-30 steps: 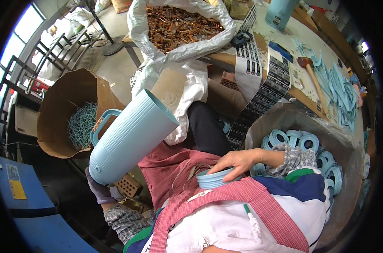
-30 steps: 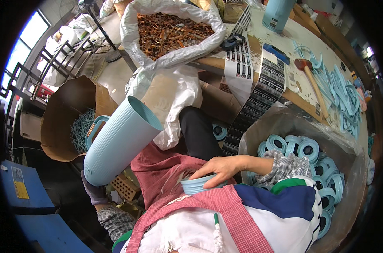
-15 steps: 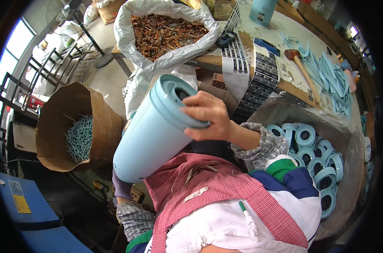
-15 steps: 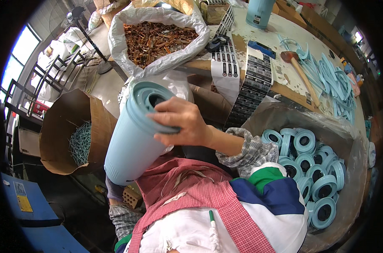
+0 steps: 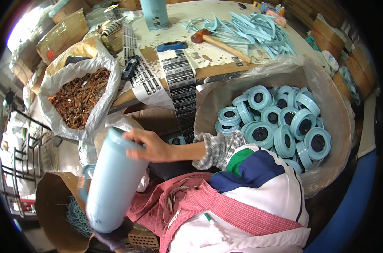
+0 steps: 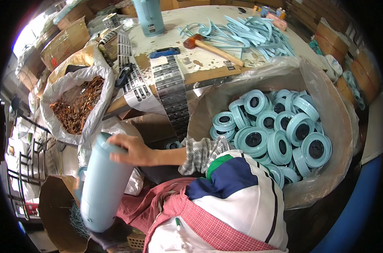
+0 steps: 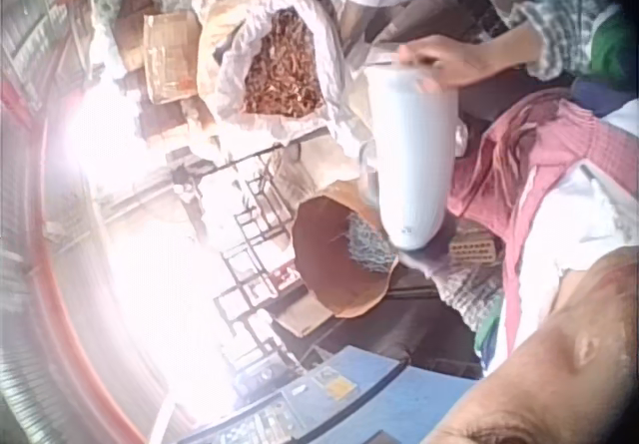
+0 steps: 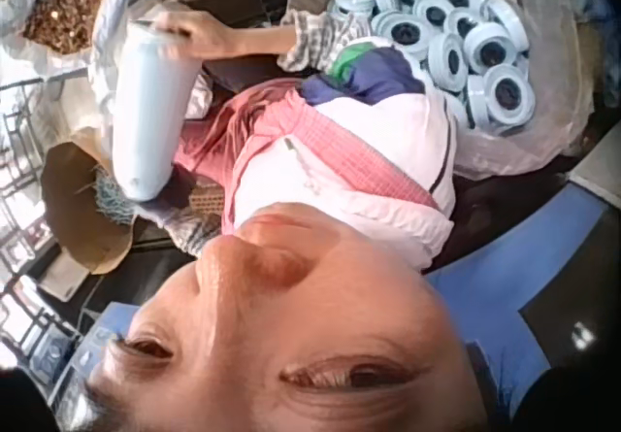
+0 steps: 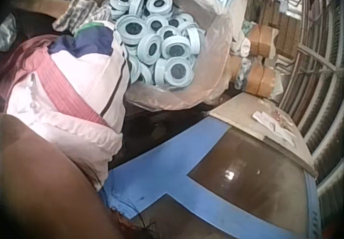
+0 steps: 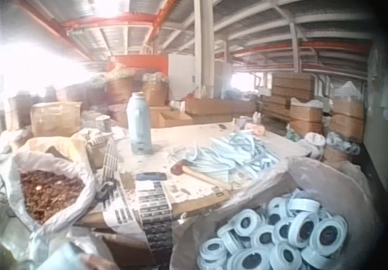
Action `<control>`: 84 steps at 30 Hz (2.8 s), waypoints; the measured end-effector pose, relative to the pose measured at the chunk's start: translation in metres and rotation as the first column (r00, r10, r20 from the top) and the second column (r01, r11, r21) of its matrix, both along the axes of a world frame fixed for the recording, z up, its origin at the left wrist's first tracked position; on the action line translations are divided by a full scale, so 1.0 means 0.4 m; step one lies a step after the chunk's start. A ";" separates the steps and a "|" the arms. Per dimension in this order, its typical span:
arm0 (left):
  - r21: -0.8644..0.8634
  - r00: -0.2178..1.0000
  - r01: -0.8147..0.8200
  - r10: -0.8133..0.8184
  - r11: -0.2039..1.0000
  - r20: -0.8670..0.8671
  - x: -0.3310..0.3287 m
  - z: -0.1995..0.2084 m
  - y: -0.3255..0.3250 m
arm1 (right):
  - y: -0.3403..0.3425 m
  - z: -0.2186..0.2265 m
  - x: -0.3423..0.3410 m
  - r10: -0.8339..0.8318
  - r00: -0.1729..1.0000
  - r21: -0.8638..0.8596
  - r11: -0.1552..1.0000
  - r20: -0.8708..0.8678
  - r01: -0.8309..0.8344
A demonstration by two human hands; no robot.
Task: The person assembles light-blue kettles by attaching handles and lids, then affixes labels to the bodies. They repeatedly pick up kettle bodies, attach handles and lids, apply labels, and place the finished units aside.
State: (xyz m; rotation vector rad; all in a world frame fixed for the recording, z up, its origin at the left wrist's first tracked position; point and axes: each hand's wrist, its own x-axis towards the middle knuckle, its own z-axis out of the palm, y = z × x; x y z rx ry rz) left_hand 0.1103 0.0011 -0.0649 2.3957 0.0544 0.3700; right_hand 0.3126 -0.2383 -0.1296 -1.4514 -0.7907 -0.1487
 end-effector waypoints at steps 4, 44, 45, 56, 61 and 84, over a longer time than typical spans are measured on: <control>0.400 0.961 0.137 -0.220 0.906 0.167 0.007 0.226 -0.044 | 0.043 -0.217 0.080 0.336 0.314 0.124 0.833 -0.888 -0.539; 0.538 0.841 0.353 -0.512 0.765 0.176 -0.010 0.067 -0.248 | 0.034 0.060 0.011 0.487 0.723 0.515 0.831 -0.490 -0.211; 0.543 0.806 0.388 -0.560 0.745 0.192 -0.014 0.063 -0.242 | 0.038 0.068 0.004 0.519 0.693 0.490 0.830 -0.500 -0.267; -0.991 0.969 -0.097 0.236 0.096 -0.072 -0.049 -0.109 -0.141 | 0.083 0.017 -0.144 0.572 0.540 0.211 0.782 -0.617 -0.587; -0.978 0.957 -0.106 0.287 0.179 -0.051 -0.094 -0.123 -0.154 | 0.081 -0.005 -0.139 0.553 0.476 0.126 0.732 -0.683 -0.669; -0.467 0.760 -0.043 0.332 0.883 0.558 -0.032 -0.090 -0.118 | 0.157 0.013 -0.084 0.547 0.811 0.075 0.835 -0.206 -0.544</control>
